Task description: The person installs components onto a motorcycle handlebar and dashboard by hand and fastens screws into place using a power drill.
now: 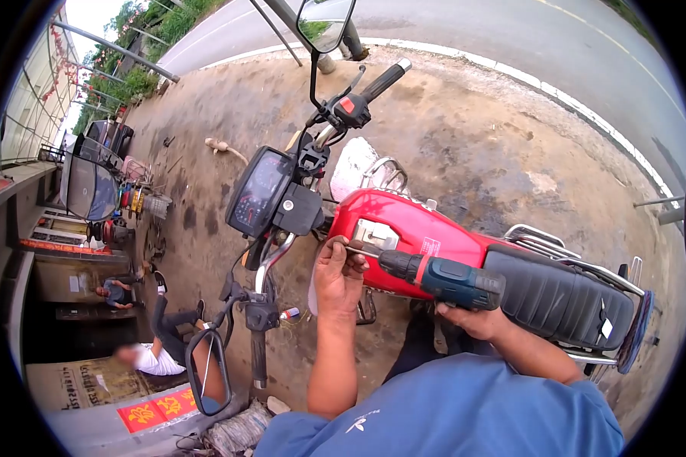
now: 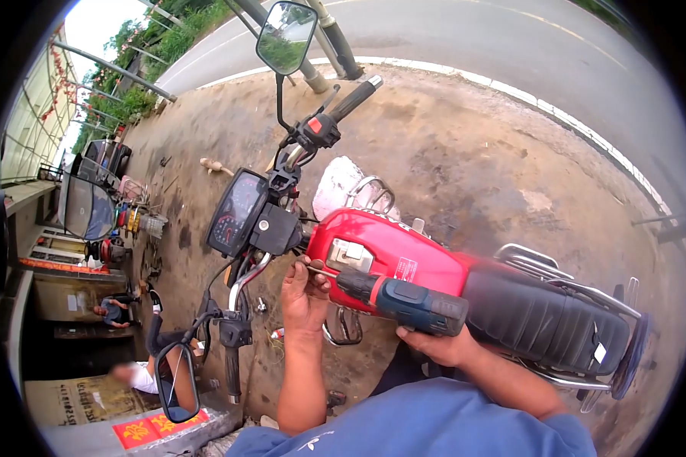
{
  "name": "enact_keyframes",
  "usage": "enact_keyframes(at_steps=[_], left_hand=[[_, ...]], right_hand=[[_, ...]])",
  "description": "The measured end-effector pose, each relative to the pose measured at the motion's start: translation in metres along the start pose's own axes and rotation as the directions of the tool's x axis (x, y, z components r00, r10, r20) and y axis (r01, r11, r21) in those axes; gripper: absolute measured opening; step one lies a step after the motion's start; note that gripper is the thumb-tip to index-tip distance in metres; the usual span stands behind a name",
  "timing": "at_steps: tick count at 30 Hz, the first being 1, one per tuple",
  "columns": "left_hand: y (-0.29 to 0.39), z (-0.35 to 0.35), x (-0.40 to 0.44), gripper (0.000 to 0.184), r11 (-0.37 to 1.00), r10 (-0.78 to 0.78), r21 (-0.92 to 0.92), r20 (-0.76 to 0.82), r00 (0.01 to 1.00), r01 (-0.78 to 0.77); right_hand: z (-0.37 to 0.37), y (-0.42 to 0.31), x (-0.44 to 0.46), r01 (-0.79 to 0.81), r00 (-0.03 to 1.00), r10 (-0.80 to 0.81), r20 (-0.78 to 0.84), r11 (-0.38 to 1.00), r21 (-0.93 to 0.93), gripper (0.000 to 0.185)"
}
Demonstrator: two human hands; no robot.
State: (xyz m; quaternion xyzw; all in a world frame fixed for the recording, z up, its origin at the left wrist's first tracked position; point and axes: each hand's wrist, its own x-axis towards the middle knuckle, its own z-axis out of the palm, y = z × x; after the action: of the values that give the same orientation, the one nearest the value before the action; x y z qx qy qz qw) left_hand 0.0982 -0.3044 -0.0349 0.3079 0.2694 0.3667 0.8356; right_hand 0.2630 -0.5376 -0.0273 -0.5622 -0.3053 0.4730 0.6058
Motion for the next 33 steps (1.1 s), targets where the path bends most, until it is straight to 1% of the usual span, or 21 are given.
enact_keyframes(at_steps=[1,2,4,6,8,9,10,12,16,18,20,21,22,24,25,26,28,30,31,32,33], left_hand=[[0.000,-0.001,0.002,0.019,0.999,0.022,-0.049,0.016,1.000,-0.021],[-0.002,-0.002,0.004,0.019,0.999,0.021,-0.046,0.009,1.000,-0.021],[-0.007,-0.002,0.011,0.019,0.989,0.048,-0.136,-0.016,0.999,-0.050],[-0.010,-0.007,0.022,0.020,0.990,0.032,-0.136,-0.009,0.999,-0.033],[-0.016,-0.007,0.034,0.022,0.973,0.023,-0.229,-0.053,0.998,-0.034],[-0.016,-0.002,0.041,0.023,0.972,0.021,-0.233,-0.087,0.996,-0.041],[-0.019,-0.006,0.055,0.023,0.972,0.019,-0.234,-0.087,0.996,-0.039],[-0.027,-0.019,0.081,0.023,0.961,-0.018,-0.270,-0.272,0.962,-0.058],[-0.006,-0.003,0.105,0.022,0.968,0.030,-0.228,-0.291,0.956,-0.100],[-0.001,0.003,0.109,0.019,0.972,0.019,-0.214,-0.347,0.938,-0.099],[0.001,0.002,0.111,0.016,0.973,0.198,-0.051,-0.323,0.925,-0.226],[0.003,-0.001,0.112,0.015,0.966,0.255,0.040,-0.313,0.915,-0.256],[0.006,-0.003,0.114,0.015,0.966,0.256,0.042,-0.314,0.914,-0.256],[0.014,-0.011,0.113,0.017,0.849,0.414,0.461,-0.279,0.866,-0.258],[0.019,-0.020,0.114,0.020,0.786,0.437,0.564,-0.219,0.872,-0.252],[0.025,-0.028,0.116,0.023,0.730,0.406,0.665,-0.237,0.883,-0.157],[0.036,-0.026,0.120,0.024,0.187,0.599,0.941,0.120,0.792,-0.283],[0.051,-0.044,0.129,0.024,-0.129,0.527,0.935,0.347,0.776,-0.330],[0.060,-0.040,0.127,0.023,-0.117,0.476,0.934,0.351,0.806,-0.338],[0.065,-0.042,0.130,0.024,-0.165,0.446,0.927,0.376,0.812,-0.338],[0.071,-0.041,0.133,0.026,-0.143,0.435,0.929,0.369,0.822,-0.341]], right_hand=[[0.001,0.002,0.004,-0.113,0.993,0.114,-0.004,0.985,0.132,0.019],[0.005,0.002,0.008,-0.117,0.993,0.118,0.000,0.984,0.136,0.019],[0.014,-0.001,0.018,-0.152,0.985,0.170,-0.014,0.916,0.371,0.022],[0.020,0.008,0.023,-0.143,0.986,0.165,-0.028,0.917,0.372,0.024],[0.025,0.023,0.025,-0.099,0.994,0.103,-0.025,0.986,0.131,0.026],[0.028,0.030,0.034,0.169,0.984,-0.176,-0.020,0.970,-0.174,0.037],[0.029,0.025,0.043,0.229,0.973,-0.226,0.040,0.953,-0.199,0.052],[0.035,0.015,0.068,0.372,0.924,-0.379,0.058,0.852,-0.369,0.062],[0.038,0.013,0.099,0.413,0.904,-0.422,0.063,0.829,-0.377,0.065],[0.043,0.015,0.103,0.375,0.925,-0.378,0.049,0.877,-0.302,0.064],[0.046,0.015,0.106,0.369,0.927,-0.371,0.056,0.877,-0.308,0.064],[0.047,0.015,0.109,0.366,0.928,-0.369,0.053,0.875,-0.317,0.063],[0.047,0.014,0.112,0.367,0.928,-0.369,0.054,0.876,-0.314,0.063],[0.048,0.011,0.119,0.339,0.941,-0.331,0.078,0.907,-0.248,0.063],[0.049,0.005,0.124,0.338,0.941,-0.329,0.077,0.909,-0.245,0.063],[0.054,-0.005,0.128,0.324,0.946,-0.321,0.057,0.911,-0.254,0.057],[0.062,-0.023,0.138,0.305,0.951,-0.308,0.031,0.916,-0.259,0.051],[0.068,-0.036,0.150,0.188,0.982,-0.185,0.034,0.957,-0.220,0.038],[0.074,-0.037,0.159,0.244,0.967,-0.255,-0.014,0.939,-0.241,0.029],[0.074,-0.041,0.165,0.255,0.966,-0.257,0.017,0.944,-0.208,0.030],[0.073,-0.057,0.171,0.222,0.975,-0.218,0.048,0.927,-0.301,0.031]])
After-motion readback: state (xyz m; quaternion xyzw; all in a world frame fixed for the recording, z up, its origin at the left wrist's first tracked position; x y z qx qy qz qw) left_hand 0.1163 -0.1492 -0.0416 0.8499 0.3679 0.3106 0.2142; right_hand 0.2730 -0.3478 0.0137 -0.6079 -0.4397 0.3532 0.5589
